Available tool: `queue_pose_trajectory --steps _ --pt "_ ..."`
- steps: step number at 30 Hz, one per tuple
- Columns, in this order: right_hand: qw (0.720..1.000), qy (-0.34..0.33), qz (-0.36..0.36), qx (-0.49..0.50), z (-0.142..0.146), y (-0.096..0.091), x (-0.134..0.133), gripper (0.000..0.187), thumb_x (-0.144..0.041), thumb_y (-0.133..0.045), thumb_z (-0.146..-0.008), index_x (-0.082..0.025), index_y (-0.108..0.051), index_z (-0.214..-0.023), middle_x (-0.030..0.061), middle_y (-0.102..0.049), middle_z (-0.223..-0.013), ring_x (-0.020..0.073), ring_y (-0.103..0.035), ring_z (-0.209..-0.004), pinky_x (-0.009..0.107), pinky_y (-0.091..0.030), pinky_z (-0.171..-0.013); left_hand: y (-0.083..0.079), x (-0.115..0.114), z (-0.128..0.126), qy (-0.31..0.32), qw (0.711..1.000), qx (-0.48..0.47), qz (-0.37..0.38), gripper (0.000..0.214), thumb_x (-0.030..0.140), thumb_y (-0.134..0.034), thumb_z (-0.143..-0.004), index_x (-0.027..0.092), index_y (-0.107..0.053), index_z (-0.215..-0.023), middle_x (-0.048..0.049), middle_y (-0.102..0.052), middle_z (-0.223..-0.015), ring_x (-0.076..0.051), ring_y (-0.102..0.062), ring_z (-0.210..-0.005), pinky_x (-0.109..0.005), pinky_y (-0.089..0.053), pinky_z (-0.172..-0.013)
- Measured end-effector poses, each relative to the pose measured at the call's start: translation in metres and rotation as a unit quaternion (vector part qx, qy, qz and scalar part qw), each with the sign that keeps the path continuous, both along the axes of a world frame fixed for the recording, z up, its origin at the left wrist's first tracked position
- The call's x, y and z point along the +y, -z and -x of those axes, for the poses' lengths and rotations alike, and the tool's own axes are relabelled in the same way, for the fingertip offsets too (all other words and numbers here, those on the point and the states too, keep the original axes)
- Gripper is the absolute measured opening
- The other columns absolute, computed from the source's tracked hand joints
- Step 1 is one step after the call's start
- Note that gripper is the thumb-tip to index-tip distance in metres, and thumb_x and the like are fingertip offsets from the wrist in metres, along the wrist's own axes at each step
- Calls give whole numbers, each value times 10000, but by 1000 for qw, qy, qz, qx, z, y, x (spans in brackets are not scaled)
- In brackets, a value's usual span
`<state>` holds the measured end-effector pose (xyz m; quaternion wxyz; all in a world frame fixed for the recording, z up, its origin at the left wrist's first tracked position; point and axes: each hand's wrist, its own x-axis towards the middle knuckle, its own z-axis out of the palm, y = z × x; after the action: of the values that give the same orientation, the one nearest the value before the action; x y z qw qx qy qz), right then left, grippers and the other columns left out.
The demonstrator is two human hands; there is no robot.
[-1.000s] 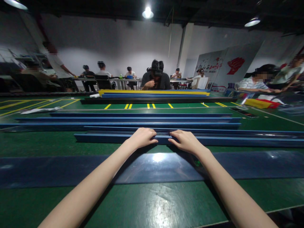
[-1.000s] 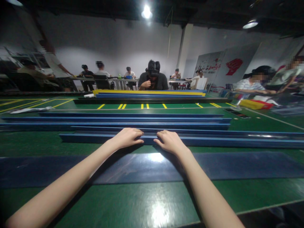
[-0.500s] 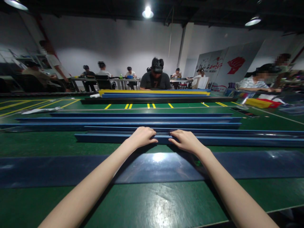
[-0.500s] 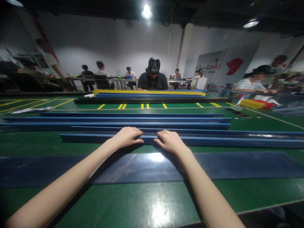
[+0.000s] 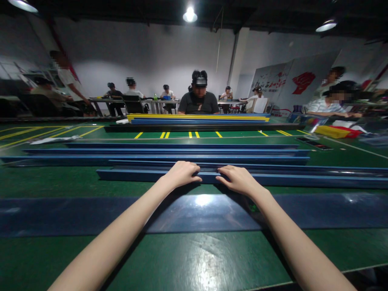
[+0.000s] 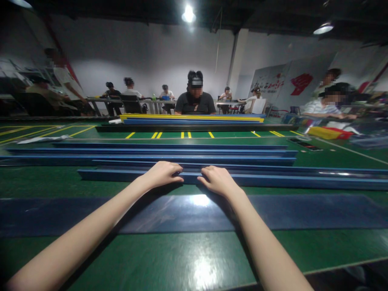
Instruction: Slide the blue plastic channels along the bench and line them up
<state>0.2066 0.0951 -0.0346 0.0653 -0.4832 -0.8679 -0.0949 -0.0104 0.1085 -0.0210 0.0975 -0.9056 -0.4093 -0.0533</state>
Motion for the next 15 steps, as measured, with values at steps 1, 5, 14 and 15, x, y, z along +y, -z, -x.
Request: queue_pose_trajectory --steps 1,5,14,15 --pt "1000 0 0 -1 0 0 0 355 -403 -349 -861 -185 -599 -987 86 -622 -1042 194 -570 -947 253 -413 -725 0 1 1 -2 1000 -7 4 247 437 -526 -771 202 -587 -816 -19 -649 -867 -181 -592 -777 -225 -334 -554" --pt "1000 -1 1 0 -1 1 0 355 -402 -347 -863 -185 -598 -987 87 -624 -1036 192 -569 -953 253 -411 -738 -1 2 2 -22 999 -34 23 252 449 -559 -743 219 -565 -846 2 -648 -891 -181 -590 -785 -224 -332 -557" --pt "1000 2 7 -1 0 -1 0 350 -400 -347 -863 -188 -595 -988 86 -623 -1040 189 -562 -964 252 -409 -748 -4 0 1 -47 997 -41 34 262 460 -570 -729 210 -539 -799 4 -641 -808 -183 -589 -737 -226 -321 -538" --pt "1000 2 8 -2 0 -1 -1 350 -400 -347 -863 -188 -595 -989 86 -622 -1039 190 -563 -963 253 -409 -746 -3 0 1 -48 997 -42 35 264 461 -569 -729 208 -540 -800 2 -639 -804 -183 -589 -734 -226 -325 -541"
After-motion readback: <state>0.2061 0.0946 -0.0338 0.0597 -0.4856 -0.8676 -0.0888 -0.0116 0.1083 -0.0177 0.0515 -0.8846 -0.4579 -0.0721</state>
